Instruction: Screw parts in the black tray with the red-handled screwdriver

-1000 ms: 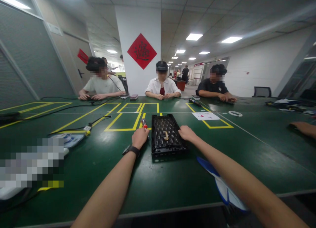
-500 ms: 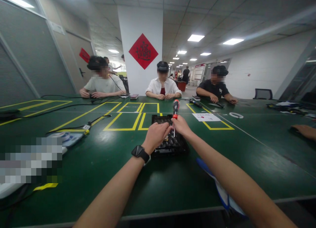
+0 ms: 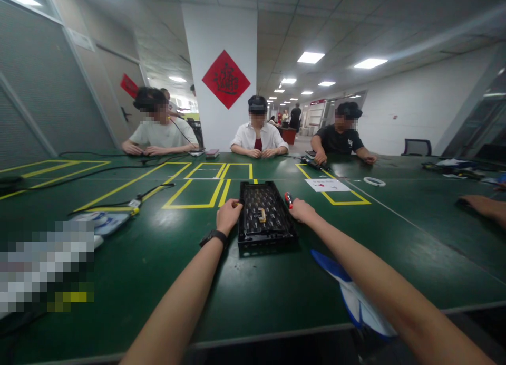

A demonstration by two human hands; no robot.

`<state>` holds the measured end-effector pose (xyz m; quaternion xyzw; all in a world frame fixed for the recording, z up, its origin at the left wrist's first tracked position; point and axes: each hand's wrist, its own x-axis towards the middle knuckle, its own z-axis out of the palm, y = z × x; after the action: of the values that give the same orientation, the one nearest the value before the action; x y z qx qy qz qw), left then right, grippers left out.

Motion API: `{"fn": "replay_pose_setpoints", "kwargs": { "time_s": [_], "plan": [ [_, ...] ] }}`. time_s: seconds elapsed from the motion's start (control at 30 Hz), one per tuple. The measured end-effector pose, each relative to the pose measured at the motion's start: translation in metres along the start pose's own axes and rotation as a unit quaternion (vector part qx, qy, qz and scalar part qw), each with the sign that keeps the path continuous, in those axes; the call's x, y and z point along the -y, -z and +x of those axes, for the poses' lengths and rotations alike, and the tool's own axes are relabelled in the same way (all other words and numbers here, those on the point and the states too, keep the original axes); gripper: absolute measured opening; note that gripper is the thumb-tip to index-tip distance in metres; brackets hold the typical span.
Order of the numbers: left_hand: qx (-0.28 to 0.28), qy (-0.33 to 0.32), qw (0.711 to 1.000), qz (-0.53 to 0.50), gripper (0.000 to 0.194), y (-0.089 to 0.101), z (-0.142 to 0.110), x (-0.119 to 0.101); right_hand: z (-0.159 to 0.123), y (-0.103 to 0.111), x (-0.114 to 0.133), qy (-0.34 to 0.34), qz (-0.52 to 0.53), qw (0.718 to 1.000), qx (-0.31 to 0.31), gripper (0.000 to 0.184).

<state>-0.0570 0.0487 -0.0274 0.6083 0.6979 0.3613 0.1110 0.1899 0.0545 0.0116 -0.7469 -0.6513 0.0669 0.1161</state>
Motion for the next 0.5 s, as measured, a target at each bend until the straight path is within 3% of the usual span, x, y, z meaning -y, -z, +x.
{"fn": "replay_pose_setpoints", "kwargs": {
  "time_s": [0.07,0.13,0.23,0.37,0.5],
  "plan": [
    [-0.006,-0.001,1.000,0.001,0.031,0.000,0.000,0.000,-0.004,0.004,0.012,0.017,-0.012,0.999,-0.029,0.036],
    [-0.009,0.002,1.000,0.006,0.031,0.000,0.000,0.001,-0.009,0.004,0.029,0.077,-0.025,0.996,-0.045,0.038],
    [-0.008,0.000,1.000,0.013,0.031,0.001,-0.001,0.002,-0.010,-0.004,0.057,0.160,-0.029,0.986,0.022,0.043],
    [-0.005,0.003,1.000,0.027,0.031,0.003,-0.003,-0.001,-0.001,-0.018,0.081,0.161,-0.027,0.984,0.072,0.049],
    [-0.002,0.008,0.999,0.042,0.032,0.004,-0.004,-0.004,0.010,-0.016,0.083,0.170,-0.014,0.979,0.111,0.042]
  ]
}}
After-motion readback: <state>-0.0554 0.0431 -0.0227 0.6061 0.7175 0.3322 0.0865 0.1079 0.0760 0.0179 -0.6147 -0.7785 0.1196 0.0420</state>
